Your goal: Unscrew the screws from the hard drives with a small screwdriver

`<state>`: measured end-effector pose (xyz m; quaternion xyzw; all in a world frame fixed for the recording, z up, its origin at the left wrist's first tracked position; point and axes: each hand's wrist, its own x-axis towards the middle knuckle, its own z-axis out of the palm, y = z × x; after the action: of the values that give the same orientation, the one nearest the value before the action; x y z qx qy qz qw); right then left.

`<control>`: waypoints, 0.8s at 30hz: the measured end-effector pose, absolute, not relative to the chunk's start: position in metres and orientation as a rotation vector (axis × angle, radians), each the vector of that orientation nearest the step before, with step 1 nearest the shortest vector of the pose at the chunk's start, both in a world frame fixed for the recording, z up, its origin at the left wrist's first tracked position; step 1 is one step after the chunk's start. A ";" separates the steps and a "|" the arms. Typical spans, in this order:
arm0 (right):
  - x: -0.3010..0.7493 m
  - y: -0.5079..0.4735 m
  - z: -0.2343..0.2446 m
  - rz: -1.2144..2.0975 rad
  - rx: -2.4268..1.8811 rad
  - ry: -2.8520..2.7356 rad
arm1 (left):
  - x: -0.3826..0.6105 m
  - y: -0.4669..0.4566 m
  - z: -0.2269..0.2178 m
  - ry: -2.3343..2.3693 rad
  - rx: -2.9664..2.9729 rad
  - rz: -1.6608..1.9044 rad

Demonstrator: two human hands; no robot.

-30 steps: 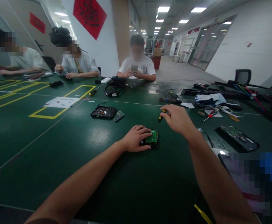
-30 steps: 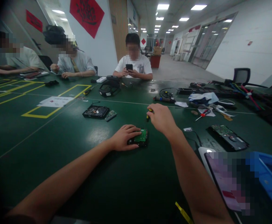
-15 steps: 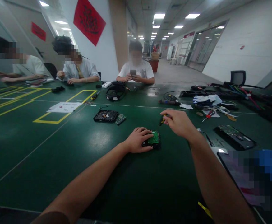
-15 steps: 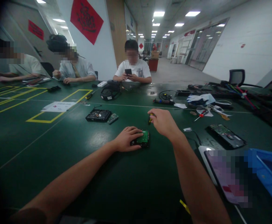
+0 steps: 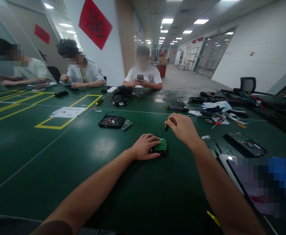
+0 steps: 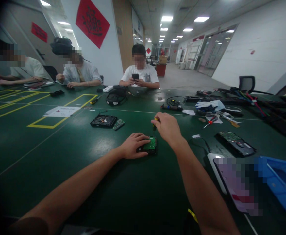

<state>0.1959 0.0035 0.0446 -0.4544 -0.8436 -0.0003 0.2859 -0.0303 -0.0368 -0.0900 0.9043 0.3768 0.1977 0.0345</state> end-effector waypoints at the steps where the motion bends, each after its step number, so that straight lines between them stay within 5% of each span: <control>1: 0.195 0.004 0.044 -0.016 -1.227 -2.246 | -0.030 -0.037 -0.090 1.157 2.780 0.606; 24: 0.203 0.014 0.042 0.060 -1.096 -2.294 | -0.031 -0.034 -0.094 1.154 2.795 0.619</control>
<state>0.2028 0.0135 0.0422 -0.4119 -0.8620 0.0226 0.2946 -0.0309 -0.0341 -0.0940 0.9052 0.3736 0.2004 0.0276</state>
